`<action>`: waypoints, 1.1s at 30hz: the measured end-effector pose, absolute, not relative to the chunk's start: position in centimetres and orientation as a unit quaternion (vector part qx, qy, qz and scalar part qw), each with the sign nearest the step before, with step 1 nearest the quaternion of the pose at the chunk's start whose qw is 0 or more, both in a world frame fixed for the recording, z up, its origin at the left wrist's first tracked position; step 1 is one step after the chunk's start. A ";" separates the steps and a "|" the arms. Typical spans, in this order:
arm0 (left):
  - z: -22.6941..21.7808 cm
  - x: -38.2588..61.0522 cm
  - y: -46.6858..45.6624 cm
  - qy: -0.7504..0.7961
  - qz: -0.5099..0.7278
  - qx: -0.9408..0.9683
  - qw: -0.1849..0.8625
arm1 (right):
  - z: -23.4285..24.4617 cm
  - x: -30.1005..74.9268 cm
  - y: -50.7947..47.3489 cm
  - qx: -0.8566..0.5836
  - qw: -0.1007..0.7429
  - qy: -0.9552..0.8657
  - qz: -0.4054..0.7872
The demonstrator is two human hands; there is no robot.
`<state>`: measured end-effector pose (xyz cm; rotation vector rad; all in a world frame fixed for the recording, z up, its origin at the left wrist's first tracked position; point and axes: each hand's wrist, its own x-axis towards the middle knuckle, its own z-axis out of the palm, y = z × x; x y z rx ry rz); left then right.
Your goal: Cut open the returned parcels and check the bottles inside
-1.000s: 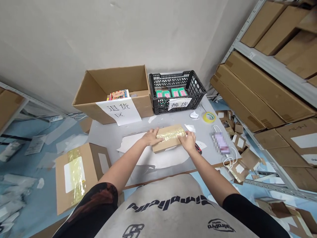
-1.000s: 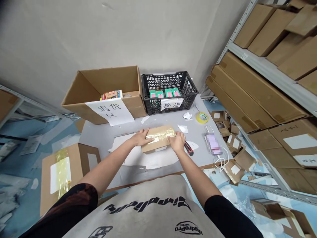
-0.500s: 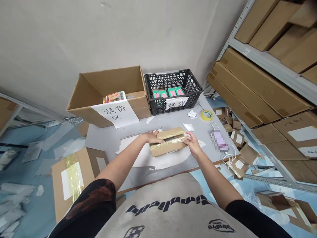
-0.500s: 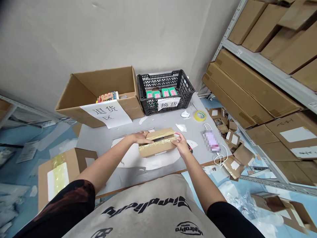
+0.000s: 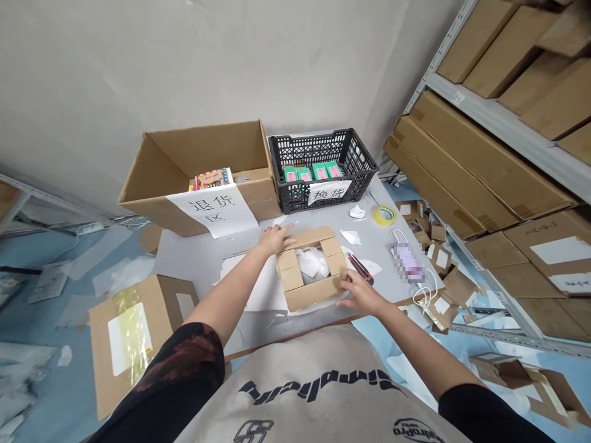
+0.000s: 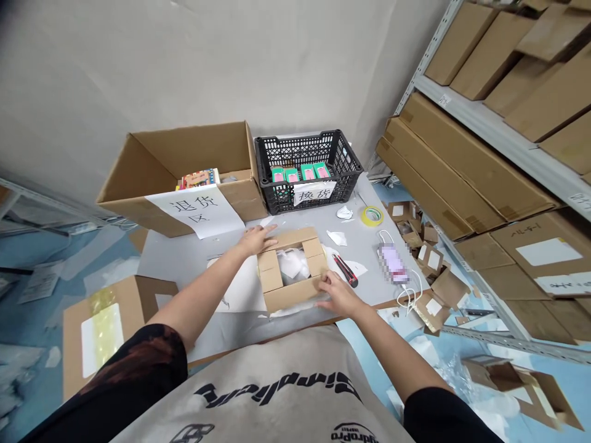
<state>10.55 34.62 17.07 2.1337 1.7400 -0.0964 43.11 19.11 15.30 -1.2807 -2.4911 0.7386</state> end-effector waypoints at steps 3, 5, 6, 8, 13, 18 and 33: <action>16.1 12.1 32.2 0.621 0.013 0.770 0.149 | 14.9 42.5 20.6 -0.485 0.087 -0.835 0.244; 15.6 13.2 30.5 0.627 -0.004 0.761 0.166 | 15.2 42.1 21.6 -0.498 0.060 -0.830 0.245; 15.4 13.7 29.8 0.633 -0.021 0.754 0.174 | 15.4 41.9 22.2 -0.496 0.051 -0.832 0.245; 15.2 14.4 28.9 0.636 -0.047 0.748 0.184 | 15.8 41.5 23.2 -0.479 0.048 -0.844 0.238; 16.1 13.3 30.0 0.592 -0.048 0.761 0.263 | 17.0 41.3 25.3 -0.427 0.028 -0.875 0.228; 18.5 9.3 30.9 0.465 0.043 0.807 0.363 | 18.2 42.7 26.0 -0.447 0.036 -0.866 0.220; 13.8 10.9 24.1 0.614 0.039 0.773 0.157 | 15.0 42.5 27.0 -0.568 0.041 -0.800 0.192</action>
